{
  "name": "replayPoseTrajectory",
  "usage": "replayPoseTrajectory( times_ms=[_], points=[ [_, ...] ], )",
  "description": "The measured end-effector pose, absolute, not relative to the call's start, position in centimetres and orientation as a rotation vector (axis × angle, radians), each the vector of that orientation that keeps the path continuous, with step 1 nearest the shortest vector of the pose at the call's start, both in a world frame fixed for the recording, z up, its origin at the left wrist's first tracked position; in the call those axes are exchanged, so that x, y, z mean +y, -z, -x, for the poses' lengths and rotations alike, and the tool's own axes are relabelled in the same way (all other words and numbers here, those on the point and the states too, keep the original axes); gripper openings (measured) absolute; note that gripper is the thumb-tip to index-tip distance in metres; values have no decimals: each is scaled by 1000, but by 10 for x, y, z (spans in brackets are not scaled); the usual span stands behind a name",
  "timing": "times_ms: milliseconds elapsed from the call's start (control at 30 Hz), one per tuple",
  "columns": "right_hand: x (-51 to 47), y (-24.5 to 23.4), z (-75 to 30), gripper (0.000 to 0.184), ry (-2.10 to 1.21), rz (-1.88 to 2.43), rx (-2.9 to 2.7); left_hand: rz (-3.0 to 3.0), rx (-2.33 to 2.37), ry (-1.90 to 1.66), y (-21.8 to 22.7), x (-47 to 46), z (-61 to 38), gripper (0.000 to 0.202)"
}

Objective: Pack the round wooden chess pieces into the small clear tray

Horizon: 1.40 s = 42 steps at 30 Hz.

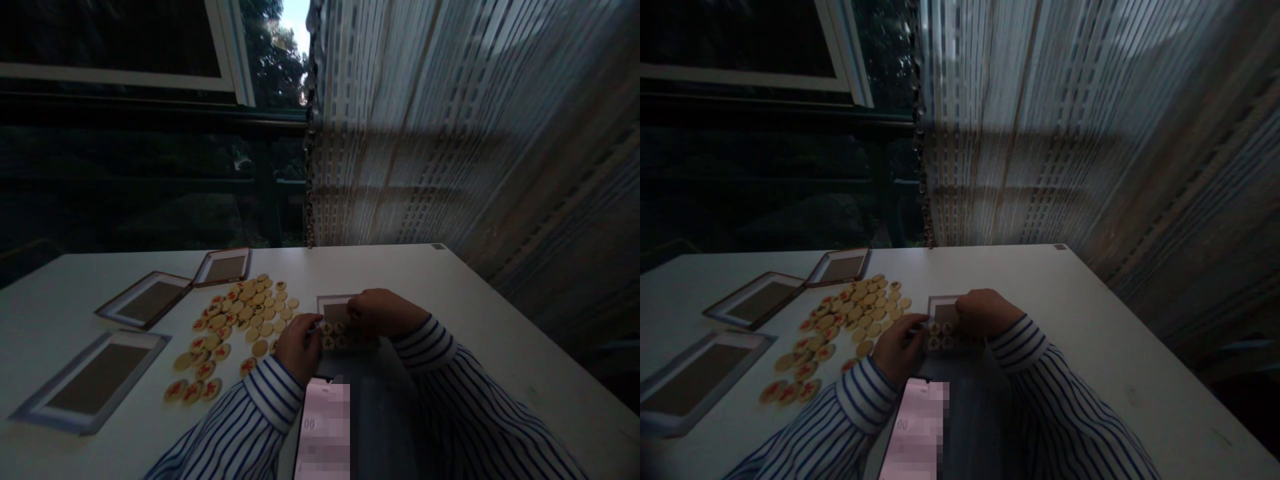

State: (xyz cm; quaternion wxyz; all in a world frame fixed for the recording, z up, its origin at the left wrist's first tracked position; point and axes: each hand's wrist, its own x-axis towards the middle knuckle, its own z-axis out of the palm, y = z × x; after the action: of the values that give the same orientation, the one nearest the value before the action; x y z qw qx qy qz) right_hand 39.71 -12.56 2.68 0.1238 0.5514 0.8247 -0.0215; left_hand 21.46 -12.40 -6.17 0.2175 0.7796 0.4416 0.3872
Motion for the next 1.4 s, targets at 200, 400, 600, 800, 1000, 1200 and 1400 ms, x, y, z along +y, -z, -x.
replayPoseTrajectory(
  times_ms=[200, 400, 600, 800, 1000, 1200, 1400],
  points=[
    [-124, -25, -396, 27, 80, -1607, 2387, -2192, 1211, -1065, 66, -122, -213, 24],
    [-124, -22, -397, 28, 58, -1613, 2384, -2241, 1224, -1057, 66, -121, -213, 24],
    [-125, -22, -396, 27, 91, -1621, 2355, -2221, 1251, -1102, 64, -123, -216, 25],
    [-125, -23, -394, 28, 89, -1618, 2374, -2248, 1268, -1049, 61, -125, -216, 23],
    [-124, -21, -393, 26, 96, -1576, 2395, -2255, 1258, -1041, 62, -125, -215, 23],
    [-123, -20, -395, 27, 110, -1587, 2404, -2272, 1250, -1013, 63, -124, -214, 25],
    [-124, -22, -395, 26, 114, -1598, 2397, -2288, 1245, -1040, 65, -123, -214, 24]
  ],
)
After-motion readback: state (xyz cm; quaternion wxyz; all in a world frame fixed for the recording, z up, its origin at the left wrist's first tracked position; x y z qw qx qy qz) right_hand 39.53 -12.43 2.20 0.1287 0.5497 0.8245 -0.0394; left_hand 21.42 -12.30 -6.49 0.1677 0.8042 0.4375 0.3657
